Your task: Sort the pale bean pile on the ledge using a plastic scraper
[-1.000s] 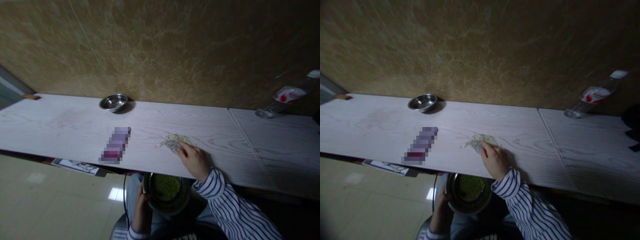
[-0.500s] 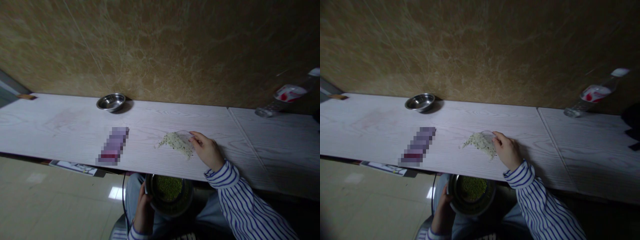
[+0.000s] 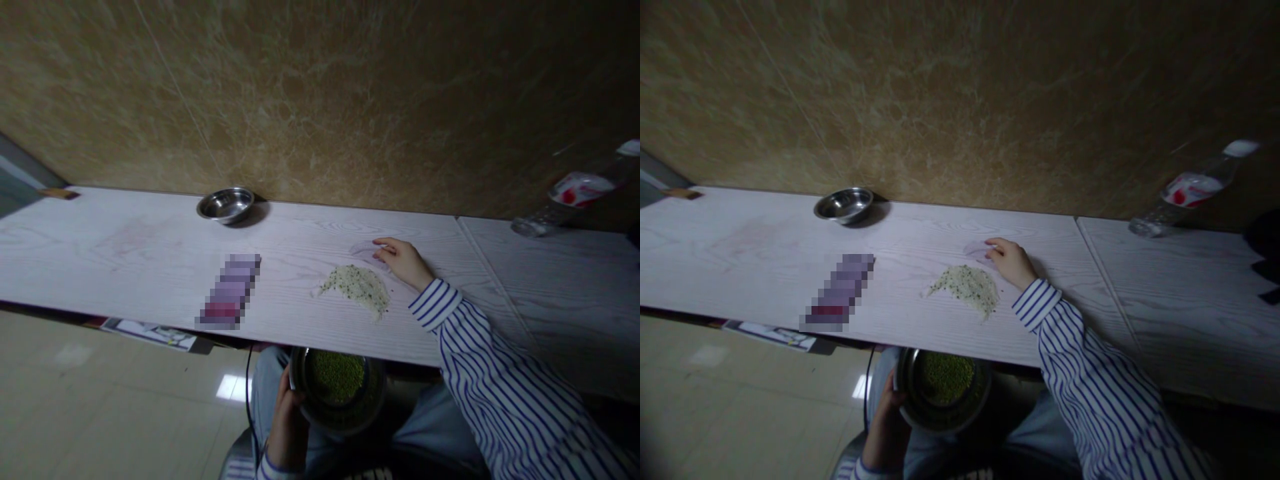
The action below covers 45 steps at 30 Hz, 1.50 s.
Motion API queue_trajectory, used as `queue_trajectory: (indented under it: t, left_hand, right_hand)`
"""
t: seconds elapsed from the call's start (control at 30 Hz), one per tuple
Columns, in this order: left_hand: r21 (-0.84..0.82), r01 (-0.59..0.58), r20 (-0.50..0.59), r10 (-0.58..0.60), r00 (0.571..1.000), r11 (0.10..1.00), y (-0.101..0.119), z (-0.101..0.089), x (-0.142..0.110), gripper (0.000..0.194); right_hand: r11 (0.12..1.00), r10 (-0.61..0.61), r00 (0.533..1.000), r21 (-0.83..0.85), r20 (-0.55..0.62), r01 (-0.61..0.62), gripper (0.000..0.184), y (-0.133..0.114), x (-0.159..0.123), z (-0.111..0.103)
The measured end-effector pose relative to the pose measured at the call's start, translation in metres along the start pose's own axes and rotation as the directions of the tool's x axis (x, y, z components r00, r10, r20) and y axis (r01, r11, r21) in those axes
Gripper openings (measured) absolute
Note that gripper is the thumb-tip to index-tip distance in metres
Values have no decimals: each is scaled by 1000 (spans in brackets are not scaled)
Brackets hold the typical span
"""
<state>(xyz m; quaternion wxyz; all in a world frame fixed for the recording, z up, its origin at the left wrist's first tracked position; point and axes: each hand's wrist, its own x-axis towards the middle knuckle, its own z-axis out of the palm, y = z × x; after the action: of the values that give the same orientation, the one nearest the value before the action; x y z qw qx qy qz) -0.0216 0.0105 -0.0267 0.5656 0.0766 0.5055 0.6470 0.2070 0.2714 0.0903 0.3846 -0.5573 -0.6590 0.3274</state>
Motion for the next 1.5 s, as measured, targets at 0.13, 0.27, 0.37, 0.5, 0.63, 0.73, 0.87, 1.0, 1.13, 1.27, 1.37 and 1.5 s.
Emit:
queue_trajectory:
  t: [0.13,0.27,0.37,0.5,0.63,0.73,0.87,1.0,1.13,1.27,1.37,1.5]
  left_hand:
    - [-56,38,1,-38,999,998,1,1,0,46]
    - [-52,38,17,-38,999,998,3,0,-1,46]
    - [-47,56,33,-55,998,997,4,-2,-1,49]
    - [-27,57,53,-56,997,998,3,-3,0,50]
    - [-36,45,76,-42,996,998,3,0,-1,51]
    - [-35,43,84,-40,996,998,6,4,-5,52]
    - [-20,44,65,-43,997,999,10,9,-9,53]
    - [-80,65,78,-59,995,995,13,13,-14,52]
    - [-93,78,102,-69,992,993,14,13,-18,53]
    - [-61,62,109,-55,993,996,12,8,-19,48]
    - [-80,55,126,-45,991,995,8,4,-18,52]
    - [-89,66,141,-53,989,994,3,0,-16,50]
  right_hand:
    - [999,21,993,40,118,-26,29,-4,19,9]
    - [996,29,970,78,241,-49,26,-14,20,17]
    - [993,32,950,96,310,-65,24,-20,15,20]
    - [992,37,931,100,363,-78,25,-26,8,20]
    - [999,-15,917,45,399,-3,25,-30,2,20]
    - [997,-70,913,7,401,74,26,-31,-5,21]
    - [992,-105,912,-27,396,126,25,-33,-18,23]
    - [987,-117,918,-62,378,151,26,-37,-32,24]
    - [973,-171,927,-94,334,213,27,-45,-49,23]
    - [966,-186,937,-117,297,229,28,-51,-65,22]
    - [967,-174,943,-134,284,219,28,-54,-74,22]
    - [964,-178,946,-144,271,223,29,-54,-83,21]
